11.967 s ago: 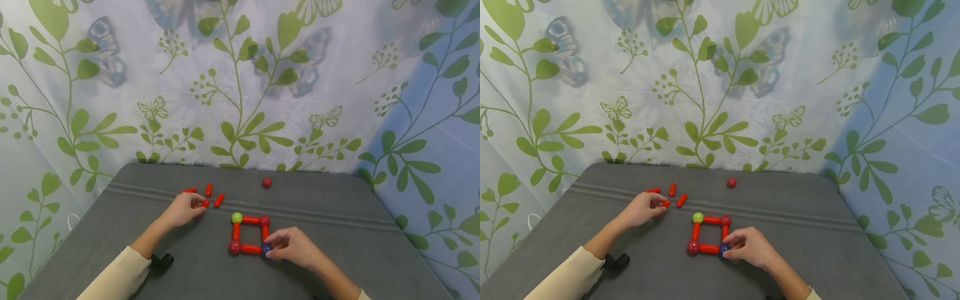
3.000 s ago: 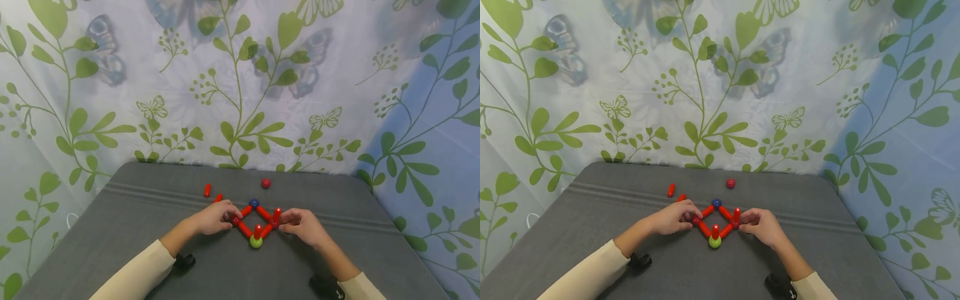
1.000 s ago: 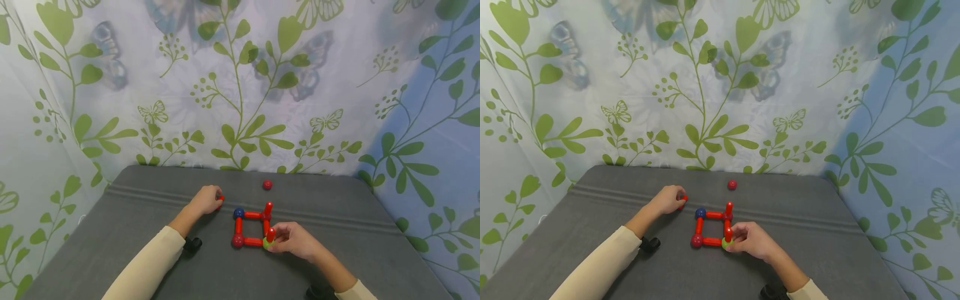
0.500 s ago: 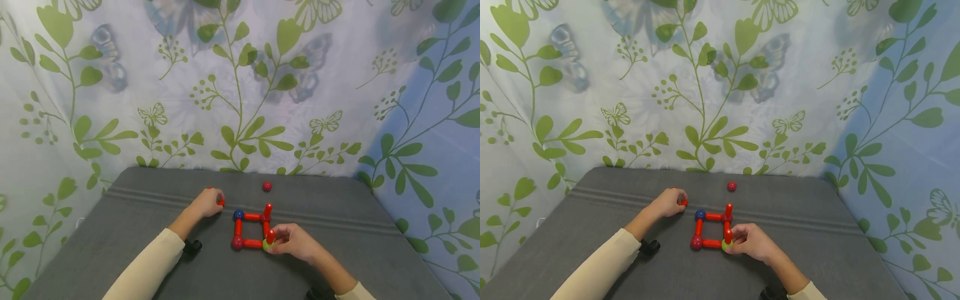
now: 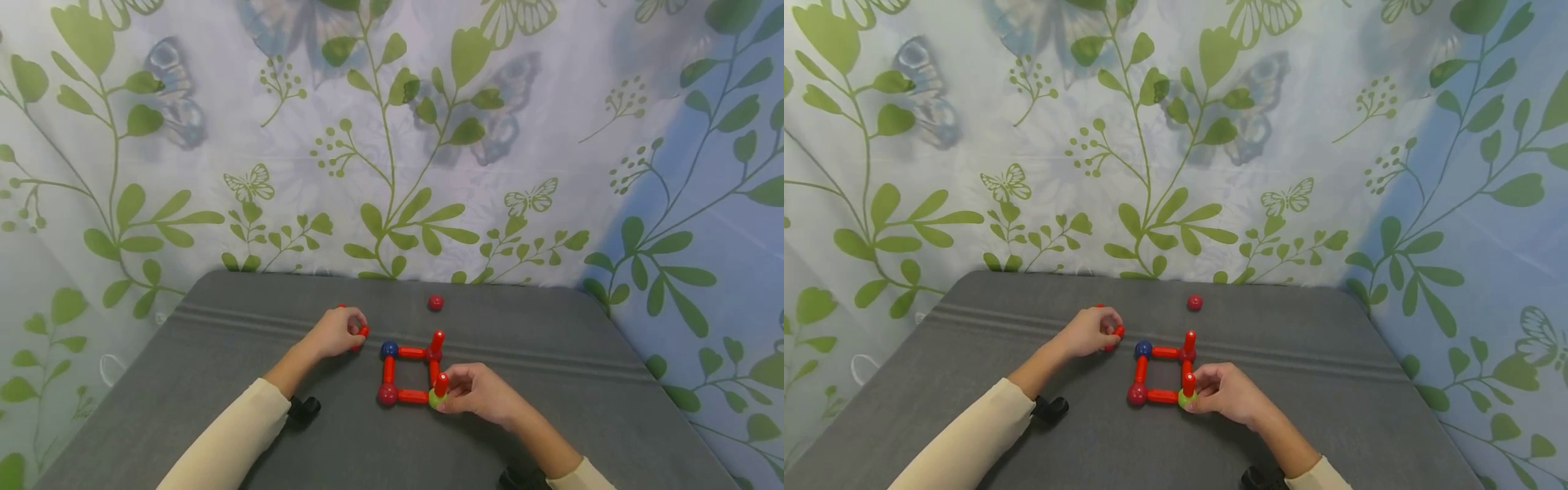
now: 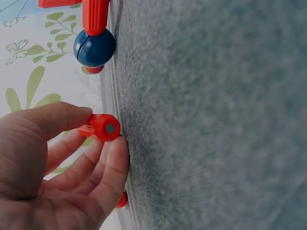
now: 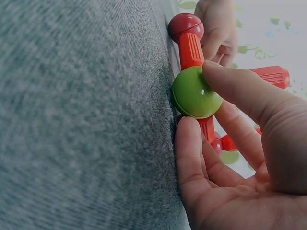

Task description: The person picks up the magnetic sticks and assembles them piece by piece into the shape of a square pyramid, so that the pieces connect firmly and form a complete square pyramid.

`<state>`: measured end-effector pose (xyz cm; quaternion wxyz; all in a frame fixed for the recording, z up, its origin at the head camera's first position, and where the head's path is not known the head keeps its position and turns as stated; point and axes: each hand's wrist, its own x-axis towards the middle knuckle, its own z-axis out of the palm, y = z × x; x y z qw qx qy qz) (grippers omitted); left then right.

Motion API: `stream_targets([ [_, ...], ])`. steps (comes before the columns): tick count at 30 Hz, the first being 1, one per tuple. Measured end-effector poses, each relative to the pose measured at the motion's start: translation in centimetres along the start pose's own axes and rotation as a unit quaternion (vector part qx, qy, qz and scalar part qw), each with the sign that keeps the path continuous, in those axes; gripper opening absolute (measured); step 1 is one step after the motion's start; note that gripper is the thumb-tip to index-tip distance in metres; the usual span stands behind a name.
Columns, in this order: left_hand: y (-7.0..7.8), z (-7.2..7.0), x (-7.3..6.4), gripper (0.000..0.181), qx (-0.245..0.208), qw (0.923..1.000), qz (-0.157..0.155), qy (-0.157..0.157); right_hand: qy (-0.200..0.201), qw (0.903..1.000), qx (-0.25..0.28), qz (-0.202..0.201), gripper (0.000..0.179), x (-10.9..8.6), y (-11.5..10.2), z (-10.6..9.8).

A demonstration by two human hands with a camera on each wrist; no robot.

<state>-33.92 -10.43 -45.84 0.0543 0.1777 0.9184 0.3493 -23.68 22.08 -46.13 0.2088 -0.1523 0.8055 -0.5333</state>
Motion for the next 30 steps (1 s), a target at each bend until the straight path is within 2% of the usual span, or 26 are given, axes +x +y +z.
stream_targets([
  [9, 0.4, 0.7, -1.2, 0.022, -0.054, 0.9984, 0.013, -0.008, 0.005, 0.9997, -0.014, -0.019, 0.026, -0.2, 0.5, 0.1],
  [15, 0.5, 0.6, -2.0, 0.023, -0.080, 0.9954, 0.051, -0.009, 0.012, 0.9992, -0.027, -0.029, 0.025, -0.2, 0.6, 0.0],
  [18, 0.6, 0.6, -2.4, 0.024, -0.107, 0.9926, 0.057, -0.008, 0.012, 0.9990, -0.030, -0.029, 0.025, -0.1, 0.5, 0.0],
  [22, 1.1, 0.8, -3.1, 0.025, -0.157, 0.9859, 0.057, -0.015, 0.014, 0.9985, -0.039, -0.035, 0.024, 0.0, 0.5, 0.0],
  [27, 1.8, 1.1, -4.0, 0.023, -0.219, 0.9720, 0.078, -0.033, 0.018, 0.9972, -0.055, -0.047, 0.023, 0.1, 0.5, 0.0],
  [30, 2.3, 1.4, -4.6, 0.022, -0.248, 0.9633, 0.092, -0.044, 0.014, 0.9975, -0.048, -0.049, 0.023, 0.2, 0.6, -0.1],
])
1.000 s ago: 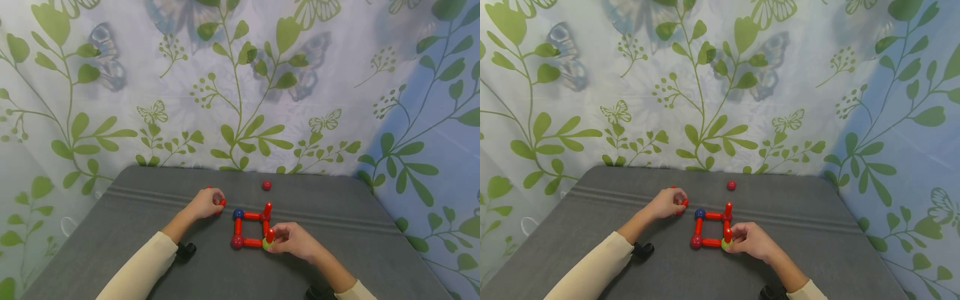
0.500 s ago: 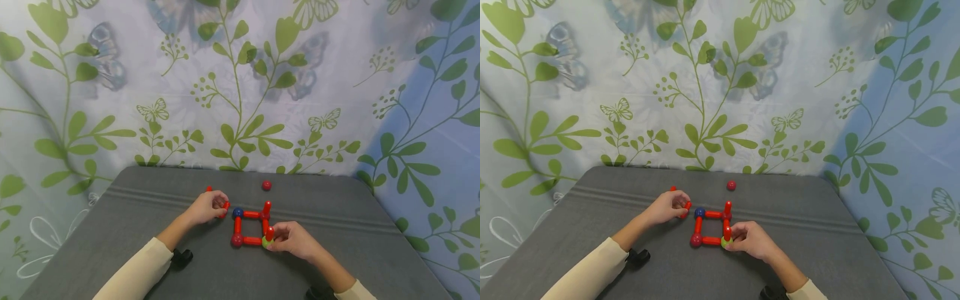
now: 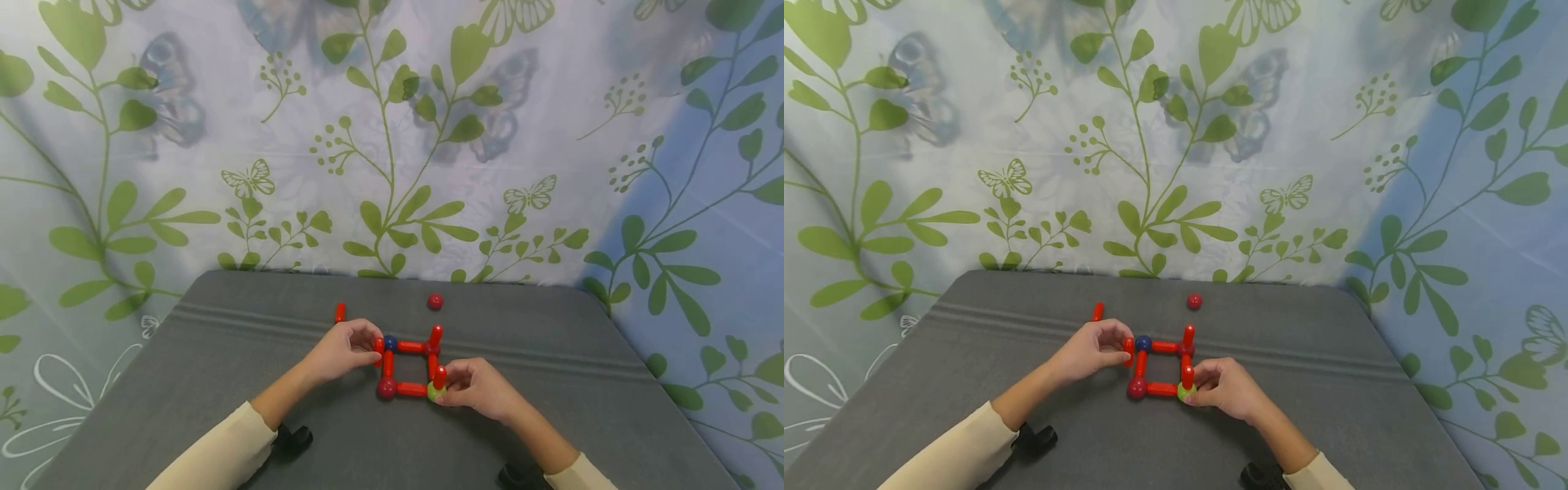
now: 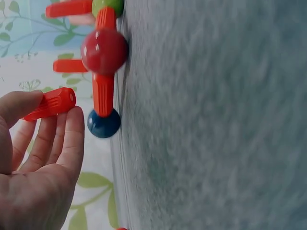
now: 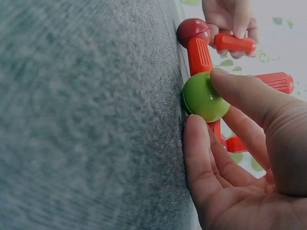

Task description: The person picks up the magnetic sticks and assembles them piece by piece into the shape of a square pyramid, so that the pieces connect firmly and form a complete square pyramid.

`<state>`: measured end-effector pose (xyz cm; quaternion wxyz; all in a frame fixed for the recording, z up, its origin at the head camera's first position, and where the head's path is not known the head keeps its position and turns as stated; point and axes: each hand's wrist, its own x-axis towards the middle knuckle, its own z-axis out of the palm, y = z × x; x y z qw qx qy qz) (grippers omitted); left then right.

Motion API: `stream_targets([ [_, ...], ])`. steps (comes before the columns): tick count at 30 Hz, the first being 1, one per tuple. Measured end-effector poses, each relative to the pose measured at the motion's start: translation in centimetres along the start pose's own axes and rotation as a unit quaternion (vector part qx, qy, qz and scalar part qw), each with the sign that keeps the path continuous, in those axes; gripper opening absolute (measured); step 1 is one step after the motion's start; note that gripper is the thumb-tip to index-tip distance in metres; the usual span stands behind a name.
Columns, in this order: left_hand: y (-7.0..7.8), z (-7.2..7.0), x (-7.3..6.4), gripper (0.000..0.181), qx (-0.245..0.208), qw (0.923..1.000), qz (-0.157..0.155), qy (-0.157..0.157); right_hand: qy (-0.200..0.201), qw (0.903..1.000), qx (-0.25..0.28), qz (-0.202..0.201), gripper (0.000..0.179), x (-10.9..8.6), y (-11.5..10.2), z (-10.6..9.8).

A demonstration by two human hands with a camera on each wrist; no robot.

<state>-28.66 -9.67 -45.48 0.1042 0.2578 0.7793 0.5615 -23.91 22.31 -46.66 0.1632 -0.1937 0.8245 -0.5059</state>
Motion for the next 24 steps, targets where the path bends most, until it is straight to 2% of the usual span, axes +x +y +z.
stream_targets([
  [2, 0.3, 0.3, -0.2, 0.022, -0.010, 0.9998, 0.008, -0.011, -0.003, 1.0000, 0.006, 0.001, 0.023, 0.1, 0.0, -0.1],
  [8, 1.1, 1.2, -0.7, 0.022, 0.005, 0.9987, 0.028, -0.043, -0.005, 0.9999, 0.008, 0.004, 0.022, 0.2, 0.0, -0.1],
  [17, 1.2, 1.5, -0.8, 0.022, 0.018, 0.9980, 0.012, -0.059, -0.006, 1.0000, 0.006, 0.004, 0.023, 0.3, -0.2, -0.1],
  [24, 1.3, 1.5, -0.7, 0.022, 0.018, 0.9980, 0.014, -0.059, -0.007, 0.9999, 0.013, 0.000, 0.022, 0.4, -0.3, -0.1],
])
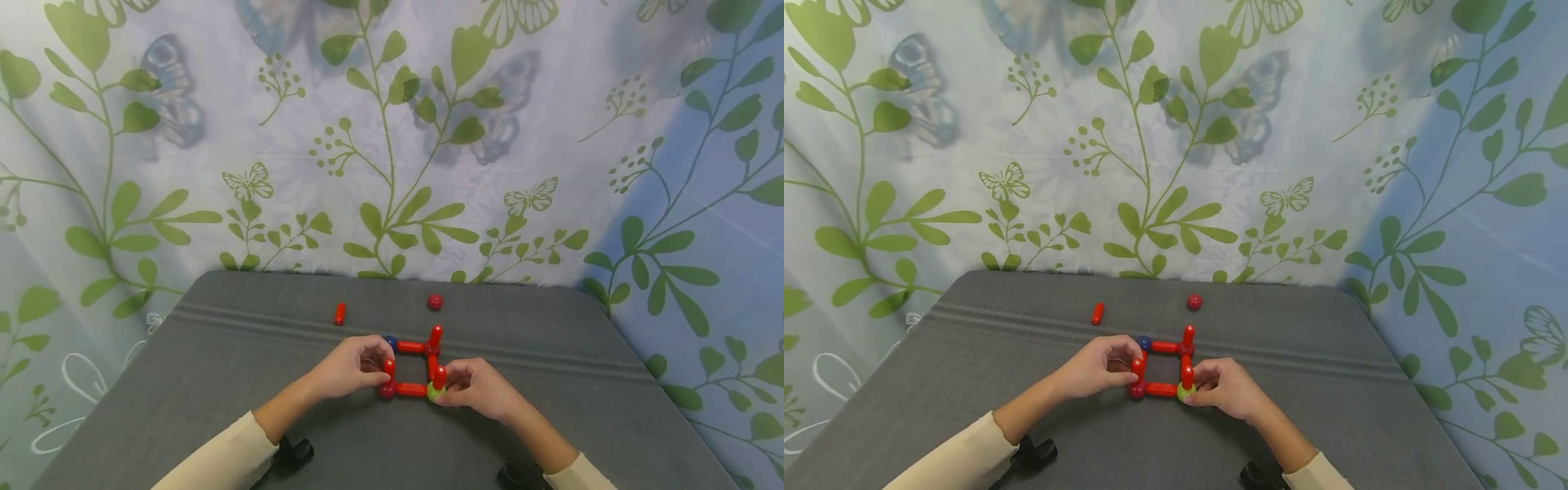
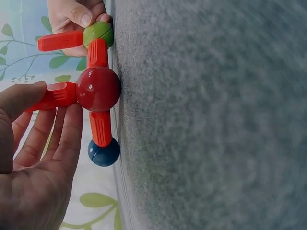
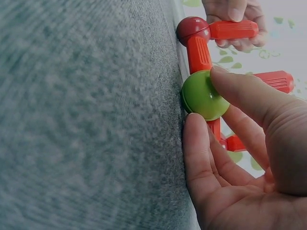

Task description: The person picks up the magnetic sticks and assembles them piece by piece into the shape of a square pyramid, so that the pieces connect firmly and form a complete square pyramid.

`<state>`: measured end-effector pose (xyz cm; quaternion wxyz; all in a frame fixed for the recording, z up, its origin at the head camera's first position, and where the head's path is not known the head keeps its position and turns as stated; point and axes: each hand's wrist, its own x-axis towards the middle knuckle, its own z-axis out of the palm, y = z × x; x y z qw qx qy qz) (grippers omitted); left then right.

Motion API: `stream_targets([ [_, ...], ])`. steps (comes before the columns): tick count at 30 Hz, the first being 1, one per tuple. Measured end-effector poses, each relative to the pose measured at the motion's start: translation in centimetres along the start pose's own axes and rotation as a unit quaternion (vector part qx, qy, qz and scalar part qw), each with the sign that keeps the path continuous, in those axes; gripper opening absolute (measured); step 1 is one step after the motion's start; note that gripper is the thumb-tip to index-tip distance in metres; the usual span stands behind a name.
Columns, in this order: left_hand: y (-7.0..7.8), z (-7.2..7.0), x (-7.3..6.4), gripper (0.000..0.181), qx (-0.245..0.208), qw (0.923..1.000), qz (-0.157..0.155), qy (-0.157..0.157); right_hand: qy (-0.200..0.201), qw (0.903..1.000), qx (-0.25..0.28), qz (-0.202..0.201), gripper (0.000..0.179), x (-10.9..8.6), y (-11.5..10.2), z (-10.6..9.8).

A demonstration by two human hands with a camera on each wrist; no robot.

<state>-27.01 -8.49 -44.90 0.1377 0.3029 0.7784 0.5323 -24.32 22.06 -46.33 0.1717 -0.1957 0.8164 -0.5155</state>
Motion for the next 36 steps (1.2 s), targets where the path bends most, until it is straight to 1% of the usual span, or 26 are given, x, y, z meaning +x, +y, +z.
stream_targets([
  [3, -0.1, -0.2, 0.0, 0.022, -0.003, 0.9999, -0.002, -0.015, 0.004, 1.0000, -0.005, 0.002, 0.023, 0.0, 0.0, 0.1],
  [6, -0.5, -0.9, 0.3, 0.022, -0.007, 0.9993, 0.000, -0.036, 0.008, 0.9998, -0.015, 0.005, 0.023, 0.1, -0.1, 0.1],
  [8, -0.8, -1.5, 0.6, 0.024, 0.004, 0.9992, 0.005, -0.039, 0.010, 0.9997, -0.022, 0.004, 0.023, 0.2, -0.2, 0.2],
  [9, -1.1, -1.8, 0.8, 0.026, 0.021, 0.9991, 0.009, -0.036, 0.009, 0.9997, -0.024, 0.004, 0.023, 0.2, -0.3, 0.1],
  [11, -1.7, -2.2, 1.4, 0.032, 0.071, 0.9971, 0.018, -0.020, 0.007, 0.9997, -0.025, 0.003, 0.022, 0.3, -0.3, 0.0],
  [13, -2.2, -2.4, 1.9, 0.037, 0.119, 0.9926, 0.017, -0.015, 0.008, 0.9995, -0.031, 0.004, 0.021, 0.4, -0.1, -0.3],
  [15, -2.6, -2.3, 2.3, 0.040, 0.158, 0.9871, 0.016, -0.019, 0.016, 0.9992, -0.036, 0.009, 0.021, 0.5, 0.1, -0.7],
  [17, -2.7, -2.3, 2.5, 0.038, 0.176, 0.9839, 0.013, -0.031, 0.042, 0.9982, -0.038, 0.020, 0.025, 0.6, 0.3, -1.0],
  [19, -2.7, -2.3, 2.7, 0.034, 0.181, 0.9826, 0.012, -0.039, 0.082, 0.9953, -0.036, 0.037, 0.028, 0.7, 0.5, -1.3],
  [21, -2.8, -2.4, 2.7, 0.029, 0.188, 0.9813, 0.009, -0.039, 0.124, 0.9905, -0.026, 0.052, 0.031, 0.7, 0.6, -1.3],
  [22, -2.8, -2.4, 2.7, 0.027, 0.189, 0.9812, 0.007, -0.037, 0.139, 0.9883, -0.019, 0.060, 0.031, 0.7, 0.6, -1.2],
  [24, -2.8, -2.5, 2.6, 0.024, 0.193, 0.9807, -0.002, -0.031, 0.149, 0.9865, -0.010, 0.068, 0.030, 0.6, 0.6, -1.1],
  [26, -2.8, -2.5, 2.4, 0.022, 0.198, 0.9797, -0.013, -0.026, 0.134, 0.9887, 0.002, 0.066, 0.029, 0.6, 0.5, -0.9],
  [28, -2.6, -2.4, 2.1, 0.019, 0.199, 0.9795, -0.026, -0.021, 0.108, 0.9921, 0.017, 0.062, 0.028, 0.5, 0.3, -0.7],
  [31, -2.2, -1.9, 1.4, 0.017, 0.194, 0.9802, -0.039, -0.014, 0.069, 0.9955, 0.038, 0.053, 0.033, 0.2, 0.0, -0.2],
  [34, -1.7, -1.0, 0.8, 0.018, 0.183, 0.9819, -0.047, -0.009, 0.047, 0.9974, 0.034, 0.044, 0.036, -0.1, -0.4, 0.4],
  [36, -1.3, -0.4, 0.4, 0.019, 0.177, 0.9828, -0.052, -0.007, 0.042, 0.9983, 0.019, 0.037, 0.036, -0.2, -0.6, 0.7],
])
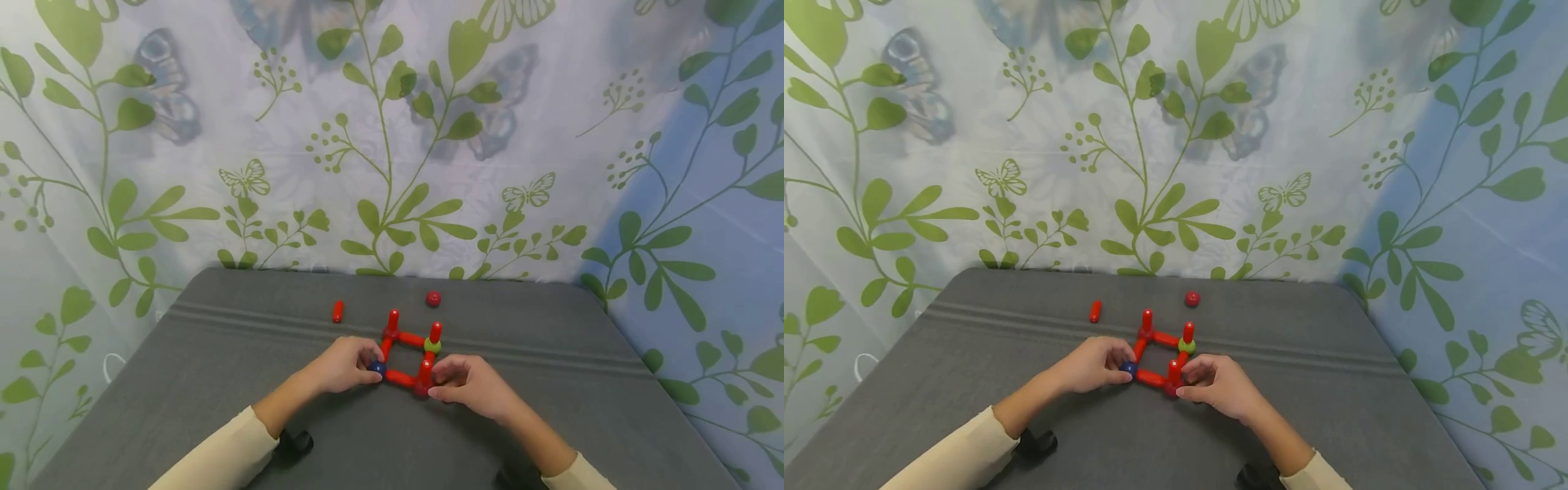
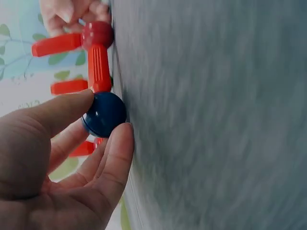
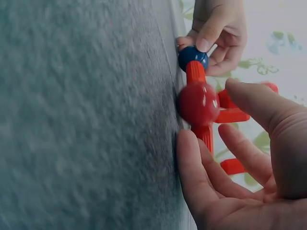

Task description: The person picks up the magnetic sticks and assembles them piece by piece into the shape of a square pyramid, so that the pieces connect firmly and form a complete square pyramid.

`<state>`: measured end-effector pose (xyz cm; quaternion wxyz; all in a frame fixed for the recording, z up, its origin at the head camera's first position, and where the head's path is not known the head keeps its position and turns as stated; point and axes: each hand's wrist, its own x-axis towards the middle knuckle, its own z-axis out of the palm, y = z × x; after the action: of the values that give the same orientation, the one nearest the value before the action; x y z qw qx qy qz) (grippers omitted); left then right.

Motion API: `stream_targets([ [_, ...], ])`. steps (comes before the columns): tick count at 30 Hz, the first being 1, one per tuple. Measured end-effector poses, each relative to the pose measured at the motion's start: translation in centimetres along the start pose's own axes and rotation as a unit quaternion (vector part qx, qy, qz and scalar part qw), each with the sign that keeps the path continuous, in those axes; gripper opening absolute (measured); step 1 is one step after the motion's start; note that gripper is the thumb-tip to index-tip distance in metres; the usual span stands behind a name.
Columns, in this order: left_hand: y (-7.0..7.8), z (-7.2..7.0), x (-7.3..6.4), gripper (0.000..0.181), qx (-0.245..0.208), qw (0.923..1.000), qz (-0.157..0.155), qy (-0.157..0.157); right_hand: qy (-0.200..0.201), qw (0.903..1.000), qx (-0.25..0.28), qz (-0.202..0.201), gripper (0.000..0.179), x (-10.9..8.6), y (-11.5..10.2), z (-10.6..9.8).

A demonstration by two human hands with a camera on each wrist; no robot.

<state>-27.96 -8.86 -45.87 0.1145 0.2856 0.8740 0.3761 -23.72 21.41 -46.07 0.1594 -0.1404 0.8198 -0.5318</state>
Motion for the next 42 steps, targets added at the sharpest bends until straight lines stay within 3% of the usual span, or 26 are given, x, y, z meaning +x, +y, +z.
stream_targets([
  [9, 1.2, 0.9, -0.5, 0.021, -0.017, 0.9997, 0.002, -0.014, 0.028, 0.9989, -0.036, 0.002, 0.041, -0.2, -0.1, 0.2],
  [16, 0.7, 0.5, -0.5, 0.018, -0.024, 0.9992, 0.009, -0.030, 0.039, 0.9980, -0.049, -0.001, 0.035, 0.0, 0.1, 0.3],
  [21, 0.1, -0.4, -0.4, 0.019, -0.042, 0.9988, 0.007, -0.025, 0.036, 0.9983, -0.045, 0.001, 0.035, 0.1, 0.3, 0.1],
  [24, -0.5, -1.2, -0.3, 0.021, -0.050, 0.9988, 0.000, -0.001, 0.036, 0.9983, -0.046, -0.001, 0.034, 0.1, 0.5, 0.1],
  [29, -1.5, -3.0, 0.0, 0.019, -0.044, 0.9963, -0.027, 0.069, 0.039, 0.9982, -0.046, 0.000, 0.033, 0.0, 0.6, 0.0],
  [35, -2.4, -5.1, 0.4, 0.014, 0.025, 0.9854, -0.057, 0.159, 0.035, 0.9989, -0.030, 0.003, 0.033, 0.0, 0.6, 0.0],
  [38, -3.0, -5.9, 0.7, 0.013, 0.053, 0.9805, -0.077, 0.173, 0.034, 0.9990, -0.029, 0.002, 0.032, 0.1, 0.7, -0.1],
  [42, -4.3, -6.6, 1.3, 0.019, 0.069, 0.9780, -0.107, 0.165, 0.033, 0.9991, -0.028, -0.001, 0.031, 0.3, 0.9, -0.1],
])
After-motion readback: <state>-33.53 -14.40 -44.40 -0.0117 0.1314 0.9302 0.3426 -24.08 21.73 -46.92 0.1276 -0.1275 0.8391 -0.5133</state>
